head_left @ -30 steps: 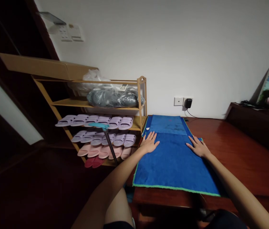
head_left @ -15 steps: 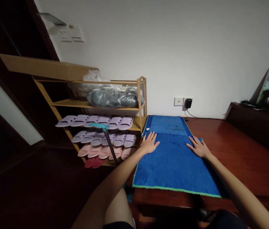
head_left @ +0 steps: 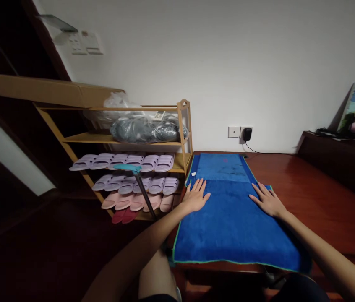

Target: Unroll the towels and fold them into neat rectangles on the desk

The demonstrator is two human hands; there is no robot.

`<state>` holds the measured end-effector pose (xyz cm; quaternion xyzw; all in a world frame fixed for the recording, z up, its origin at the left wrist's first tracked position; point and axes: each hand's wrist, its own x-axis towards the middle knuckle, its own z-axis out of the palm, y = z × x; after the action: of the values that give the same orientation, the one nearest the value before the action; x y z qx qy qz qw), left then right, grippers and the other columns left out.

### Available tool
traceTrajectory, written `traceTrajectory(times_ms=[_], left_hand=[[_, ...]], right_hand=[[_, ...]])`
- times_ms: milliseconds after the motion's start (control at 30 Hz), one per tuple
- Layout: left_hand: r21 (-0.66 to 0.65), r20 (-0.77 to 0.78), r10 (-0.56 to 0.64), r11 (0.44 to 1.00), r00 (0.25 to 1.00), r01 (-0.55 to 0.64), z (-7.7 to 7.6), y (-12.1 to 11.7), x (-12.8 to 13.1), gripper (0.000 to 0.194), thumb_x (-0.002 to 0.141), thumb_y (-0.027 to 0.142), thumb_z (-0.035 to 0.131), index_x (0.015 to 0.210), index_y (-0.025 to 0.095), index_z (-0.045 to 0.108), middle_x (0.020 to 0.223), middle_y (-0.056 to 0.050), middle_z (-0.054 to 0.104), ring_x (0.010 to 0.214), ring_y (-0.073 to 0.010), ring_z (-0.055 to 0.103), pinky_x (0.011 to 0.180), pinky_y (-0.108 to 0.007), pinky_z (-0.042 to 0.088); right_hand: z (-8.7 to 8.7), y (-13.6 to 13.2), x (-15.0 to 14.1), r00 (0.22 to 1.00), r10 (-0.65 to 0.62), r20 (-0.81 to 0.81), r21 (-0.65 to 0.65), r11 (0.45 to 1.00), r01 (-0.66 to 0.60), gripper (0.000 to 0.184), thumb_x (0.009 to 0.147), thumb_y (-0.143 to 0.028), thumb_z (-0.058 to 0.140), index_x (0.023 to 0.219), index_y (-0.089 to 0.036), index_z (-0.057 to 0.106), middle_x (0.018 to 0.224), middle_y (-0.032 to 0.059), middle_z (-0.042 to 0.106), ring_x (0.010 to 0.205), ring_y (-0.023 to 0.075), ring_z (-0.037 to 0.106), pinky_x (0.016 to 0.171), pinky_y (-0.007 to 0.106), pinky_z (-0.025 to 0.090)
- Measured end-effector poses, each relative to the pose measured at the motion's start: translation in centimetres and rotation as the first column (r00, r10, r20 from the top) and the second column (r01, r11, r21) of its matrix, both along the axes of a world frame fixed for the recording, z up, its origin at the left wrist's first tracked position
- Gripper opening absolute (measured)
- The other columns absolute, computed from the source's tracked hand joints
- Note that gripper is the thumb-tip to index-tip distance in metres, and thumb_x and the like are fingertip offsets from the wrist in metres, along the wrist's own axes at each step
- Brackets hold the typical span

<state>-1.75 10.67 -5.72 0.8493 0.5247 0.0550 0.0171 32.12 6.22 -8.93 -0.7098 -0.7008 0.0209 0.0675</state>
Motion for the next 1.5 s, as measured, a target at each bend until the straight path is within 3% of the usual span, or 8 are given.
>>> traceTrajectory(times_ms=[467, 800, 933, 1067, 1200, 1367, 1500], left_hand=[[0.201, -0.014, -0.029, 0.979, 0.999, 0.031, -0.1, -8.3, -1.8, 0.060, 0.095, 0.047, 0.031, 0.146, 0.015, 0.029, 0.152, -0.009, 0.024, 0.139, -0.0261, 0.022, 0.108, -0.048, 0.025], [0.284, 0.014, -0.105, 0.954, 0.994, 0.097, -0.4, -11.4, -3.3, 0.060, 0.095, 0.048, 0.034, 0.146, 0.017, 0.028, 0.151, -0.010, 0.030, 0.138, -0.0264, 0.026, 0.108, -0.045, 0.027], [0.214, 0.086, -0.144, 0.969, 0.986, 0.123, 0.5, -11.0, -3.9, 0.055, 0.095, 0.048, 0.036, 0.143, 0.022, 0.035, 0.147, -0.009, 0.037, 0.134, -0.0270, 0.033, 0.105, -0.047, 0.029], [0.199, 0.210, -0.144, 0.975, 0.967, 0.102, 1.7, -8.8, -5.4, 0.036, 0.096, 0.037, 0.039, 0.128, 0.023, 0.051, 0.130, -0.007, 0.055, 0.121, -0.0241, 0.047, 0.101, -0.045, 0.033], [0.206, 0.312, -0.127, 0.977, 0.942, 0.063, 1.8, -6.4, -6.9, 0.026, 0.089, 0.026, 0.051, 0.114, 0.021, 0.058, 0.107, -0.007, 0.062, 0.104, -0.0243, 0.054, 0.090, -0.040, 0.040], [0.047, 0.440, -0.070, 0.997, 0.895, 0.055, 1.7, -4.8, -7.8, 0.014, 0.079, 0.023, 0.061, 0.092, 0.019, 0.059, 0.087, -0.003, 0.056, 0.085, -0.0202, 0.055, 0.077, -0.032, 0.043], [-0.028, 0.560, -0.082, 0.993, 0.824, 0.117, 2.9, -4.6, -8.5, 0.009, 0.076, 0.027, 0.061, 0.078, 0.019, 0.058, 0.085, -0.001, 0.057, 0.082, -0.0182, 0.054, 0.074, -0.029, 0.042]], right_hand=[[0.4, -8.0, -1.0, 0.997, 0.071, 0.029, 0.098, 0.992, -0.073, 0.072, 0.088, -0.067, 0.023, 0.148, -0.029, 0.018, 0.154, 0.0025, 0.015, 0.141, 0.0191, 0.015, 0.115, 0.043, 0.017], [-0.4, -12.0, -1.6, 0.994, 0.104, 0.044, 0.173, 0.979, -0.110, 0.072, 0.087, -0.063, 0.034, 0.149, -0.029, 0.016, 0.154, 0.0013, 0.015, 0.141, 0.0210, 0.017, 0.115, 0.046, 0.018], [-0.5, -12.3, -1.1, 0.991, 0.103, -0.088, 0.165, 0.982, -0.088, 0.068, 0.088, -0.060, 0.036, 0.148, -0.032, 0.020, 0.153, 0.0005, 0.021, 0.140, 0.0222, 0.021, 0.113, 0.048, 0.021], [-0.2, -11.3, 1.2, 0.939, 0.082, -0.333, 0.170, 0.985, -0.025, 0.056, 0.091, -0.054, 0.030, 0.142, -0.030, 0.033, 0.143, 0.0027, 0.043, 0.131, 0.0220, 0.039, 0.108, 0.044, 0.031], [0.4, -9.6, 3.7, 0.953, 0.065, -0.297, 0.220, 0.975, 0.002, 0.051, 0.087, -0.055, 0.036, 0.127, -0.027, 0.052, 0.121, 0.0085, 0.059, 0.114, 0.0272, 0.052, 0.096, 0.047, 0.040], [1.7, -8.7, 4.9, 0.963, 0.074, -0.260, 0.188, 0.982, -0.024, 0.039, 0.081, -0.057, 0.047, 0.093, -0.024, 0.063, 0.095, 0.0089, 0.062, 0.091, 0.0258, 0.057, 0.078, 0.041, 0.046], [2.8, -9.6, 5.1, 0.882, 0.128, -0.453, 0.204, 0.978, -0.037, 0.034, 0.083, -0.054, 0.047, 0.081, -0.022, 0.056, 0.083, 0.0047, 0.061, 0.076, 0.0179, 0.058, 0.069, 0.029, 0.048]])
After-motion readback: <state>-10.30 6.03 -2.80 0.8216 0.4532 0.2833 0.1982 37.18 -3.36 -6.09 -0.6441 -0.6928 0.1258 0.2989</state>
